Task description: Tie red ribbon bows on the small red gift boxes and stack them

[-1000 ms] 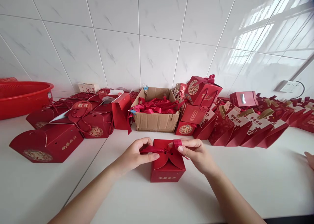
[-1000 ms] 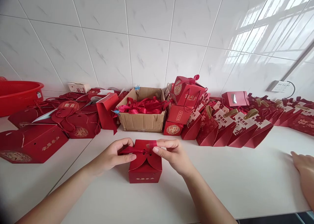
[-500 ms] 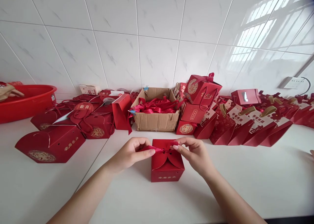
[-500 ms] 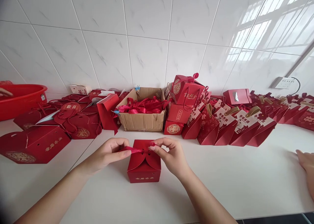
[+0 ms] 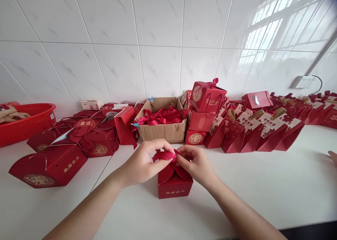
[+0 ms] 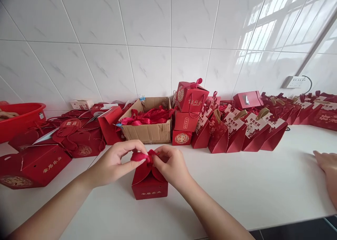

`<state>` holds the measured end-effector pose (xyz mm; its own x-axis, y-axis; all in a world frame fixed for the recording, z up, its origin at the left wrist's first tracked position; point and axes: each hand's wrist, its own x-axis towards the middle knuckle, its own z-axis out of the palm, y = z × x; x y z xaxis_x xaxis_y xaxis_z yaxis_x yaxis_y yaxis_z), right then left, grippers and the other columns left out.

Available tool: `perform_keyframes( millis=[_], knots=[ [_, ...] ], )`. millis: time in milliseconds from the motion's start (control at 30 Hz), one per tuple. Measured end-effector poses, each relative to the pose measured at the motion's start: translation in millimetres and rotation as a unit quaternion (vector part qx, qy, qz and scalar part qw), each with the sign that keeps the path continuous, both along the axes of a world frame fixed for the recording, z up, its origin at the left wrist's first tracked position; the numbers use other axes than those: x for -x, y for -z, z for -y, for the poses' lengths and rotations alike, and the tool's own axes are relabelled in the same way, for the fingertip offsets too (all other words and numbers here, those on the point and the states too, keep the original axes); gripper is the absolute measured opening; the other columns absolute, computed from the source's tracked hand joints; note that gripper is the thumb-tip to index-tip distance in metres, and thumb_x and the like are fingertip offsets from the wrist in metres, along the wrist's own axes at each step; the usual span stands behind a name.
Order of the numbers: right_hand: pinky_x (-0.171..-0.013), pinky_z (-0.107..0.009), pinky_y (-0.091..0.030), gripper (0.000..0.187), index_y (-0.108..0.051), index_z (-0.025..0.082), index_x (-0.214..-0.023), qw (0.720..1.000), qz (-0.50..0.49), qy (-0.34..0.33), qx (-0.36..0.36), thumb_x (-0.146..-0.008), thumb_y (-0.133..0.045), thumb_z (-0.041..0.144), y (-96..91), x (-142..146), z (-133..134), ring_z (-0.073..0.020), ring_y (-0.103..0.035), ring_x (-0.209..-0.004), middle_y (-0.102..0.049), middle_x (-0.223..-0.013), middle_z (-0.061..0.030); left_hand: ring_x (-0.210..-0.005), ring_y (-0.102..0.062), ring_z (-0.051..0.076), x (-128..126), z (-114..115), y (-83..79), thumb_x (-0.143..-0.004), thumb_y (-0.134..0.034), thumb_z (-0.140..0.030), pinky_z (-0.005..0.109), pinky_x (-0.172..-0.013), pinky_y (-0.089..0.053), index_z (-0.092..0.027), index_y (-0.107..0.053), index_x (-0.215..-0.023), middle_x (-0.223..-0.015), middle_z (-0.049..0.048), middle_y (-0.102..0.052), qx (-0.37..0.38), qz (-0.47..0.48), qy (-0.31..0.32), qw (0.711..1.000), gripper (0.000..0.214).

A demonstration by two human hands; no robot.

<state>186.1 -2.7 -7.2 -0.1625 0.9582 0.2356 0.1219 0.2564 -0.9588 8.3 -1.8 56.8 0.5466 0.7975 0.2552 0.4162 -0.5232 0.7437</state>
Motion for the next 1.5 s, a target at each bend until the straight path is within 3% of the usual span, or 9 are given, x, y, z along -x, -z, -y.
perform_keyframes(
  millis=[200,333,500,600,767,900,1100,1400,1500],
  knots=[
    [-0.053,-0.02,-0.035,0.009,-0.064,0.015,-0.075,0.987,0.093,-0.099,-0.088,-0.079,-0.058,0.021,-7.0,-8,6,-0.0087,-0.042,-0.059,-0.057,-0.067,0.0013,-0.077,-0.056,0.013,-13,-12,-8.2,-0.077,-0.05,-0.011,0.024,-0.07,-0.045,-0.019,-0.059,-0.081,-0.081,-0.0007,-0.061,-0.001,0.002,0.038,0.999,0.013],
    [-0.052,-0.022,-0.034,0.024,-0.063,0.015,-0.07,0.99,0.087,-0.082,-0.078,-0.083,-0.058,0.034,-2.5,-5,8,-0.0099,-0.041,-0.058,-0.055,-0.064,0.0002,-0.081,-0.058,0.015,-20,-29,-6.7,-0.077,-0.053,-0.014,0.027,-0.073,-0.048,-0.02,-0.057,-0.096,-0.087,0.0008,-0.061,0.008,0.008,0.071,0.997,0.02],
    [-0.053,-0.024,-0.038,0.032,-0.065,0.015,-0.068,0.996,0.062,-0.049,-0.05,-0.085,-0.056,0.041,4.2,-2,6,-0.0121,-0.046,-0.058,-0.06,-0.064,-0.0025,-0.099,-0.054,0.022,-12,-41,13.1,-0.081,-0.058,-0.025,0.038,-0.093,-0.041,-0.019,-0.056,-0.085,-0.096,0.0049,-0.061,-0.218,0.025,-0.15,0.964,0.008],
    [-0.054,-0.024,-0.038,0.031,-0.065,0.015,-0.07,0.996,0.053,-0.052,-0.042,-0.085,-0.056,0.041,4.0,-2,6,-0.0122,-0.048,-0.059,-0.061,-0.065,-0.0024,-0.085,-0.058,0.019,1,-33,25.9,-0.086,-0.054,-0.034,0.032,-0.082,-0.045,-0.019,-0.058,-0.077,-0.082,0.0029,-0.062,-0.134,0.013,-0.109,0.985,0.018],
    [-0.052,-0.022,-0.036,0.028,-0.063,0.015,-0.074,0.996,0.039,-0.066,-0.05,-0.088,-0.053,0.037,2.4,-3,8,-0.0112,-0.046,-0.061,-0.058,-0.068,-0.0015,-0.092,-0.061,0.019,9,-21,45.4,-0.08,-0.065,-0.032,0.03,-0.086,-0.046,-0.02,-0.068,-0.087,-0.092,0.0039,-0.068,-0.031,0.065,-0.015,0.997,0.015],
    [-0.055,-0.022,-0.04,0.029,-0.064,0.015,-0.073,0.997,0.042,-0.041,-0.058,-0.089,-0.052,0.036,2.9,-2,8,-0.0118,-0.05,-0.062,-0.062,-0.068,-0.0028,-0.086,-0.063,0.016,3,-18,53.3,-0.085,-0.06,-0.029,0.029,-0.082,-0.048,-0.017,-0.064,-0.08,-0.086,0.0035,-0.068,0.004,0.152,-0.029,0.988,0.013],
    [-0.066,-0.025,-0.047,0.02,-0.059,0.017,-0.084,0.998,-0.032,-0.027,-0.047,-0.087,-0.056,0.036,6.6,0,7,-0.0154,-0.062,-0.073,-0.066,-0.076,-0.004,-0.082,-0.062,0.015,1,-10,51.7,-0.087,-0.054,-0.031,0.028,-0.078,-0.049,-0.018,-0.056,-0.083,-0.083,0.0022,-0.065,0.035,0.137,-0.031,0.989,0.014],
    [-0.055,-0.021,-0.04,0.024,-0.037,0.024,-0.089,0.996,-0.047,0.012,-0.079,-0.086,-0.06,0.033,14.6,3,6,-0.0112,-0.056,-0.062,-0.064,-0.071,0.0024,-0.079,-0.064,0.016,-3,-11,58.0,-0.079,-0.064,-0.028,0.026,-0.075,-0.05,-0.017,-0.065,-0.078,-0.081,0.0025,-0.069,0.032,0.137,-0.069,0.988,0.011],
    [-0.053,-0.021,-0.042,0.019,-0.043,0.024,-0.088,0.991,-0.016,0.046,-0.121,-0.085,-0.06,0.03,18.2,5,6,-0.0117,-0.056,-0.063,-0.063,-0.073,0.0013,-0.08,-0.064,0.017,-3,-12,59.5,-0.079,-0.064,-0.029,0.027,-0.076,-0.05,-0.016,-0.066,-0.079,-0.082,0.0034,-0.07,0.028,0.133,-0.076,0.988,0.012]
  ],
)
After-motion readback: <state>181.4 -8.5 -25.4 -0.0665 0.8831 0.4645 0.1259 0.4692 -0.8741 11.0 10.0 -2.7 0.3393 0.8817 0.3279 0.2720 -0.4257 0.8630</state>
